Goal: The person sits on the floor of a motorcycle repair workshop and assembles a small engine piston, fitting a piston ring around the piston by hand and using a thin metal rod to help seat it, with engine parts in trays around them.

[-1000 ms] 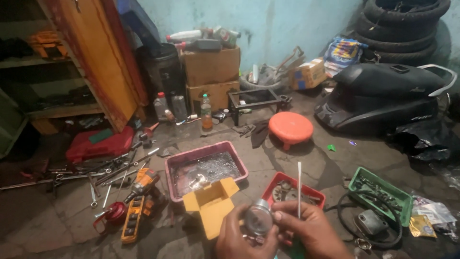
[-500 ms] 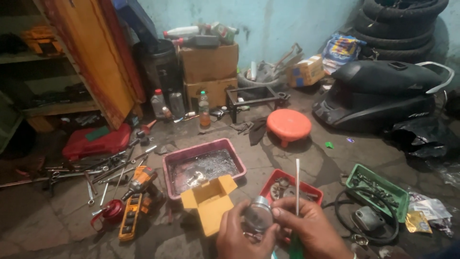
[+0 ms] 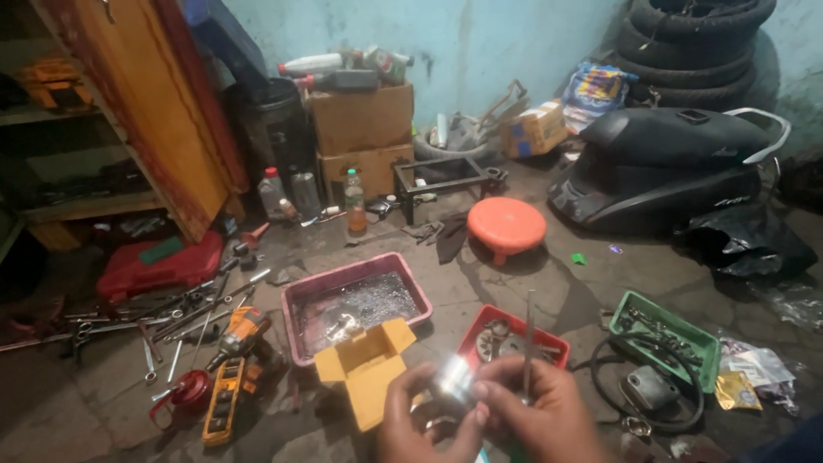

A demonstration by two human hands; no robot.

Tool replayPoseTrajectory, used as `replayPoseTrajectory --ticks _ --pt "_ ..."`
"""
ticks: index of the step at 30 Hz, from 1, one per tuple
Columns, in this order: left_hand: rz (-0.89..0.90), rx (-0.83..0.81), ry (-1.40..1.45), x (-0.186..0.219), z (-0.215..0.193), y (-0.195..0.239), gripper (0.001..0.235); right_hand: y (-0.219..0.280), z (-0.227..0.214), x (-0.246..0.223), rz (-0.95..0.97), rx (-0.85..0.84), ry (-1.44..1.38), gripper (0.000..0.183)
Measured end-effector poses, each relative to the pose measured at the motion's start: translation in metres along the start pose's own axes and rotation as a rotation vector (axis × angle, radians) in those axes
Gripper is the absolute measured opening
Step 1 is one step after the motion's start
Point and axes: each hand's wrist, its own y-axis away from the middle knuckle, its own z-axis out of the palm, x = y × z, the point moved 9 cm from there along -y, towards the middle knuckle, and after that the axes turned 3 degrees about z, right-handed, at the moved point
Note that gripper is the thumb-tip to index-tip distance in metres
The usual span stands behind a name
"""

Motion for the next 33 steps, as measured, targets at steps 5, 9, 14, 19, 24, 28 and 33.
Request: replayPoseTrajectory --ticks 5,9,14,19,24,28,33 --pt "0.070 0.002 0.149 -0.024 0.005 0.000 0.075 -0.006 -0.004 0.013 -0.076 -0.043 -0.005 0.014" --pt "0.156 0.075 0.186 -0.019 0.006 0.004 0.078 0.007 0.007 -0.009 -0.210 -0.073 0.169 0.015" --pt "0.143 0.096 0.178 -0.010 0.003 0.011 0.078 0.005 0.004 -0.005 -0.219 -0.088 0.158 0.016" --pt "0.262 0.084 0.073 -0.004 0.005 0.017 0.083 0.008 0.009 -0.002 -0.103 -0.108 0.152 0.016" --pt "0.236 0.218 -0.027 -0.010 -0.004 0.016 0.081 0.014 0.016 -0.016 -0.175 -0.092 0.283 0.020" --pt "0.221 0.212 -0.076 -0.012 -0.009 0.014 0.074 0.021 0.027 -0.029 -0.276 -0.201 0.289 0.014" --pt "0.411 0.094 0.040 -0.020 -0.011 0.008 0.073 0.029 0.032 -0.037 -0.394 -0.191 0.416 0.022"
